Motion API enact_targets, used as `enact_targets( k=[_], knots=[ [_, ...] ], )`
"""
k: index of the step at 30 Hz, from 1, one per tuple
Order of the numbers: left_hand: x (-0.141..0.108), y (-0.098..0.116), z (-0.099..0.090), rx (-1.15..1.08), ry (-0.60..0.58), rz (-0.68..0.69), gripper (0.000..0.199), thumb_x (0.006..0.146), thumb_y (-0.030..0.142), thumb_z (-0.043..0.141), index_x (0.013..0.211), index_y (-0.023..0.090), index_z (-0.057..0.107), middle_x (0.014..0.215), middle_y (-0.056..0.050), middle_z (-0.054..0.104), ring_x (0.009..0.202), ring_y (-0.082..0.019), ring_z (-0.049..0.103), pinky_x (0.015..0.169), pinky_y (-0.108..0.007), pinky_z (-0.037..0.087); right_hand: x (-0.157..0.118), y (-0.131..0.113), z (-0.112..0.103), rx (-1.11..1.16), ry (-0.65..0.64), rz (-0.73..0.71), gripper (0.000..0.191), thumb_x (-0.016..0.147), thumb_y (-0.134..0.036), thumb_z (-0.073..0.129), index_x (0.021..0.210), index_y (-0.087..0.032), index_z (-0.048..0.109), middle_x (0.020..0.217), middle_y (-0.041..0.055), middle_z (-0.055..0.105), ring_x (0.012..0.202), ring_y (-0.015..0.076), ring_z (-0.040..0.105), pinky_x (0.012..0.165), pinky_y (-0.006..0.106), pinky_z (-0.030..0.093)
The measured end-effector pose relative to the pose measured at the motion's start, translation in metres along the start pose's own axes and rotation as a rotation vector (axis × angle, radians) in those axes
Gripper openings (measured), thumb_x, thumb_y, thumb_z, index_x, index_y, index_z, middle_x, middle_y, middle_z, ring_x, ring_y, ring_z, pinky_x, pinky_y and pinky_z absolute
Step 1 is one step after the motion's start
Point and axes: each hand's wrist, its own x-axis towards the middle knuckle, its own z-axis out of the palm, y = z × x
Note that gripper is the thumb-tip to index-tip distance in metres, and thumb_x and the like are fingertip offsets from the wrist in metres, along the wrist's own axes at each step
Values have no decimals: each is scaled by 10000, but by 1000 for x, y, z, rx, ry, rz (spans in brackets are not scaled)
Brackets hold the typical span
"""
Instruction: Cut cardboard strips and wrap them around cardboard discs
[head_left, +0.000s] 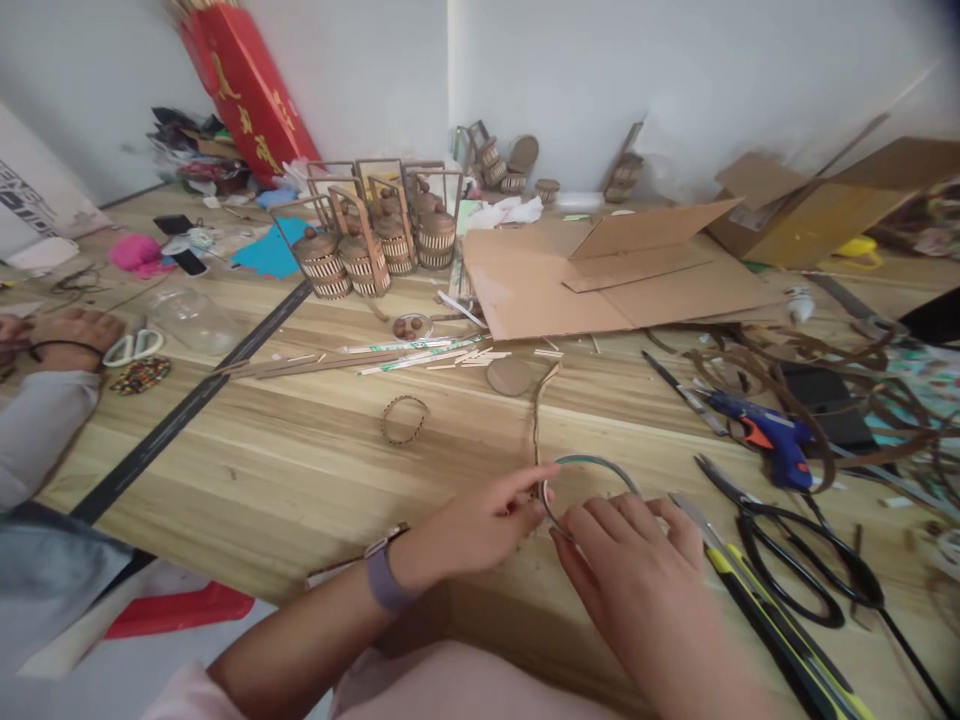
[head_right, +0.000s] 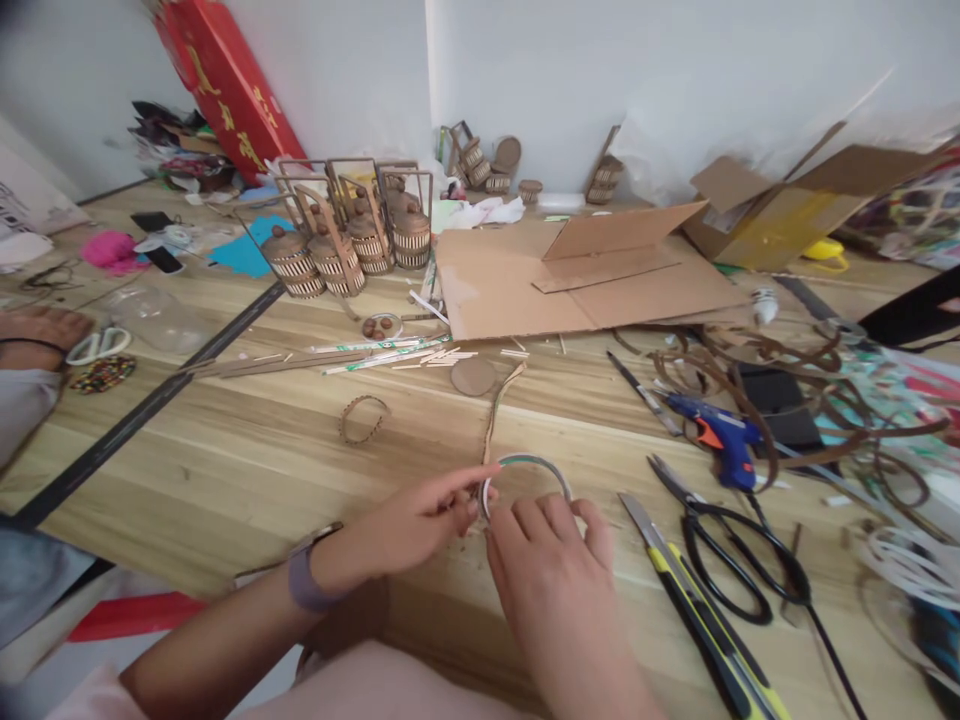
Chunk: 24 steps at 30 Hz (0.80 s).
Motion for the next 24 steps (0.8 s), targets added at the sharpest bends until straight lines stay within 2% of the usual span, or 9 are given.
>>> enact_targets(
  k=[2,4,7,8,10,13,15,19,24],
  knots=[
    [4,0,-1,-187,53,-77,556,946,421,512,1454,206,436,1096,-74,654,743,-133,562,656,-244,426,-1,-3,2,3,7,14,263,949,-157,457,727,-233,574,648,-3,596,725,197,501,845,377,262],
    [9,-1,-2,-305,114,-163,575,917,504,542,1368,152,485,944,-57,655,657,-118,533,591,-231,404,-1,-6,2,15,17,21,270,935,-132,469,705,-229,571,648,-2,595,735,195,499,858,376,261],
    [15,-3,-2,-371,64,-259,480,882,575,553,993,114,631,653,14,564,531,-95,468,549,-225,395,1,-9,1,41,17,21,267,929,-125,486,699,-225,578,655,-5,593,747,194,503,862,375,265],
    [16,-4,-3,-382,35,-280,469,876,587,550,883,125,628,599,28,534,505,-91,455,541,-224,395,1,-10,0,48,12,24,260,928,-129,493,705,-226,584,656,-6,594,751,195,506,864,376,267],
    [17,-4,-3,-409,21,-309,463,860,604,560,787,148,593,561,39,517,492,-92,468,532,-223,398,2,-11,0,53,1,37,245,922,-131,511,715,-230,596,662,-8,602,766,198,514,874,381,268],
    [19,-2,-2,-422,47,-316,468,849,627,559,766,166,537,609,33,549,512,-98,524,536,-225,416,2,-11,2,52,-2,52,248,902,-114,529,695,-234,597,666,-8,612,790,198,525,896,382,263],
    [20,0,-2,-360,53,-307,455,890,608,497,768,170,513,632,32,557,494,-94,531,520,-223,407,2,-11,5,65,6,57,254,894,-106,528,683,-232,591,663,-8,610,796,198,526,904,383,258],
    [22,4,-4,-173,85,-284,384,982,460,340,784,173,501,664,32,577,436,-72,471,476,-215,343,0,-9,9,88,14,64,274,908,-109,506,669,-227,569,654,-9,597,787,193,517,913,382,250],
    [26,8,-8,-72,168,-294,322,994,359,310,786,185,482,644,50,551,439,-73,428,486,-214,331,-2,-10,9,96,-3,55,247,923,-125,503,721,-236,590,668,-11,599,801,192,518,928,389,243]
  ],
)
